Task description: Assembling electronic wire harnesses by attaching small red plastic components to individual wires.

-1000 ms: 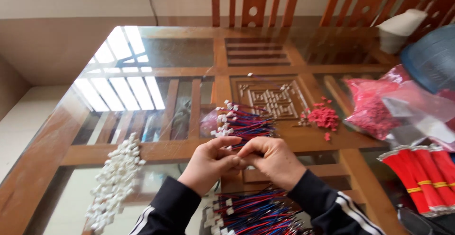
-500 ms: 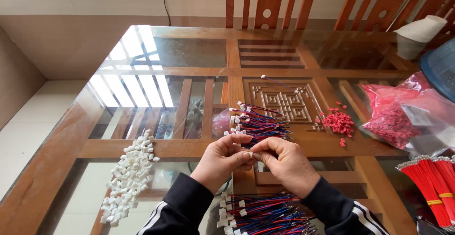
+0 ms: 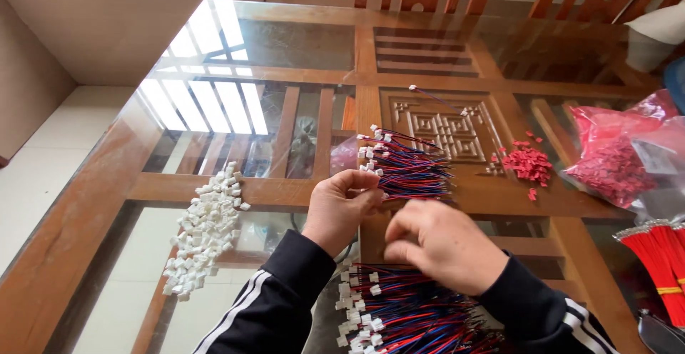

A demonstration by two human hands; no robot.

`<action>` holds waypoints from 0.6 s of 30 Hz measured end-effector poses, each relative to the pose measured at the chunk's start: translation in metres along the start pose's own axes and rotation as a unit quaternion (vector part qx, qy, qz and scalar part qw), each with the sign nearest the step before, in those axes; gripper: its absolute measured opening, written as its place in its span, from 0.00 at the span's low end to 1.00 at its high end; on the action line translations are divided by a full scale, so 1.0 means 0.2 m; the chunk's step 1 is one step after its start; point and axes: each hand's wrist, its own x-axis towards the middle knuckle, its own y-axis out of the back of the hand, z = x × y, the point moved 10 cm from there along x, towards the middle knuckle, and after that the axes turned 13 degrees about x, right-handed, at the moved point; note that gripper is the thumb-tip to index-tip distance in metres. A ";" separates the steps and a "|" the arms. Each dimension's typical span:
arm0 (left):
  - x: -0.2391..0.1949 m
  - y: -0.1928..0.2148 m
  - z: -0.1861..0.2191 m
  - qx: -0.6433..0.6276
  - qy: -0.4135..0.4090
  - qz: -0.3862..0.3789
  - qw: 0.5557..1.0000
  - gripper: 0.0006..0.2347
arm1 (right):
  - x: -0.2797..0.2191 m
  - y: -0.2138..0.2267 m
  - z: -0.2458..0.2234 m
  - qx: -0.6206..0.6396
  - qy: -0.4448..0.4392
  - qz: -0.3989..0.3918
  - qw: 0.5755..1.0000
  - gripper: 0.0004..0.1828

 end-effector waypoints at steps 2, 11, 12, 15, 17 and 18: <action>0.00 0.00 0.00 -0.005 0.007 0.000 1.000 0.07 | 0.00 -0.08 0.05 -0.023 -0.045 -0.050 0.997 0.10; 0.02 -0.03 -0.01 -0.044 -0.042 -0.049 0.997 0.03 | -0.02 -0.17 0.08 -0.072 -0.026 -0.098 0.992 0.12; 0.02 -0.04 -0.01 -0.074 -0.042 -0.059 0.995 0.02 | -0.02 -0.16 0.10 -0.069 -0.047 -0.103 0.991 0.12; 0.02 -0.04 -0.01 -0.071 -0.034 -0.070 0.994 0.03 | -0.03 -0.15 0.03 -0.032 -0.051 -0.113 0.992 0.13; 0.02 -0.05 -0.02 -0.072 -0.034 -0.070 0.994 0.03 | -0.04 -0.14 0.02 -0.029 -0.065 -0.134 0.988 0.13; 0.02 -0.05 -0.02 -0.074 -0.034 -0.069 0.994 0.03 | -0.05 -0.15 0.01 -0.026 -0.079 -0.154 0.985 0.13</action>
